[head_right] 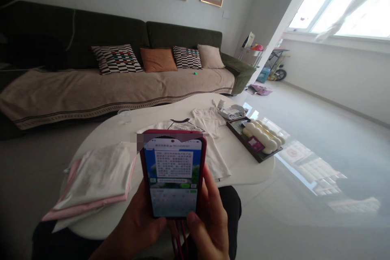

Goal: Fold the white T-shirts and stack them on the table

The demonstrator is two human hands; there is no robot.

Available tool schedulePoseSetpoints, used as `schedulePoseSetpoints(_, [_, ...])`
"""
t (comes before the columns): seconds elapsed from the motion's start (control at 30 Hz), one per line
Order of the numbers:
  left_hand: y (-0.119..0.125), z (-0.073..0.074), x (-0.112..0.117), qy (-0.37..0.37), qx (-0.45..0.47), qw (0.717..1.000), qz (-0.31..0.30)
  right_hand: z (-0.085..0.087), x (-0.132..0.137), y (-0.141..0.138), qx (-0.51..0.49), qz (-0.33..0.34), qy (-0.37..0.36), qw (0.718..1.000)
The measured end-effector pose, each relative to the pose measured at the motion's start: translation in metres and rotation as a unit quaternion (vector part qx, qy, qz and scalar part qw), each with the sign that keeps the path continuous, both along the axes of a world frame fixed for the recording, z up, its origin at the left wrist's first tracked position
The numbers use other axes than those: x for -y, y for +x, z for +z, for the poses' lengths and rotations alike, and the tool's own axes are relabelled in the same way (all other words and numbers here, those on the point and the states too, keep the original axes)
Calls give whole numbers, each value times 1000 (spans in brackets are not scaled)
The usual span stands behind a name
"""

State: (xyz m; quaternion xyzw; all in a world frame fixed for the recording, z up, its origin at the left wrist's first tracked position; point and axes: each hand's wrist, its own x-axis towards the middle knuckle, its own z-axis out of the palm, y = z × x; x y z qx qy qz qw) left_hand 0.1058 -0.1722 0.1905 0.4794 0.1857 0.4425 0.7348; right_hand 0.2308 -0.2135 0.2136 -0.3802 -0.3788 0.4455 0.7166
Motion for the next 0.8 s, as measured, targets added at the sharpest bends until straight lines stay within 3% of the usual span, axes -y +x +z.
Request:
schedulePoseSetpoints(0.17, [-1,0,-1,-2,-17,1000,3,1,0,-1,-17,9,4,1000])
schedulePoseSetpoints(0.5, [-2,-1,0,-22,40,999,-20,-2,-1,-2,-19,7,6,1000])
schedulePoseSetpoints(0.8, [-2,0,-5,-55,96,993,-40,8,-1,-11,12,-38,-18,999])
